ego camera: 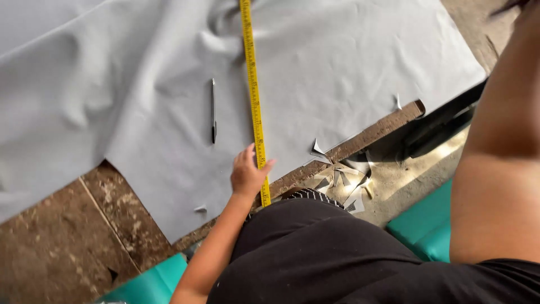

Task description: Measuring fabric with a ruler, marking it with a pen, and cutting it into specific shapes using scissors.

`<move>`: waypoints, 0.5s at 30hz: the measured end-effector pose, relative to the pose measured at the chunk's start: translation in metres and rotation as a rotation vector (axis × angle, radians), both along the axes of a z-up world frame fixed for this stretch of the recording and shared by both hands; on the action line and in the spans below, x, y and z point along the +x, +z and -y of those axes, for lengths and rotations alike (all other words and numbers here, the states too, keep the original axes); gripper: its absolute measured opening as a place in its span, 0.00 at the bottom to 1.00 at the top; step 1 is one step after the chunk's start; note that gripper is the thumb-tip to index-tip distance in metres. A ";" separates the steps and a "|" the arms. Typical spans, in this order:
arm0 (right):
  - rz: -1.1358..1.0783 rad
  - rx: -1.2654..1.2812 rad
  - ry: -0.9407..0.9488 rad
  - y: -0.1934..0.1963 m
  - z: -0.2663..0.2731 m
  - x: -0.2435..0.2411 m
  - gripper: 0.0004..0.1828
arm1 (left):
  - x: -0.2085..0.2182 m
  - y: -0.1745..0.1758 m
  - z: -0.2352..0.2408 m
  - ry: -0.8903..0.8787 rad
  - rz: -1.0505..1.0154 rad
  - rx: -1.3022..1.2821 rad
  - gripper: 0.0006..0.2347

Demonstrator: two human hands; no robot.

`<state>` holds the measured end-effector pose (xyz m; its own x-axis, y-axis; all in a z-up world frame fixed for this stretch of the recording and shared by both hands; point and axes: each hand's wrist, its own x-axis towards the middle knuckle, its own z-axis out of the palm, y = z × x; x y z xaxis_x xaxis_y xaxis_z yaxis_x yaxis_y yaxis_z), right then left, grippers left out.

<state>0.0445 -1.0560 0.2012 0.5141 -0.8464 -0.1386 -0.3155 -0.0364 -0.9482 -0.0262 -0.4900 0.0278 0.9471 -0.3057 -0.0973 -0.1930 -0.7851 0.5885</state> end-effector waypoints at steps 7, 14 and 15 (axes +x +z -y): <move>-0.639 -0.414 0.043 -0.250 0.091 0.010 0.22 | 0.042 -0.006 0.056 0.168 -0.487 0.256 0.28; -0.616 -0.572 0.468 -0.176 -0.085 0.055 0.29 | 0.055 -0.001 0.092 0.103 -0.504 -0.368 0.11; -0.426 -0.139 0.572 -0.168 -0.116 0.067 0.33 | 0.054 0.005 0.099 0.077 -0.531 -0.448 0.13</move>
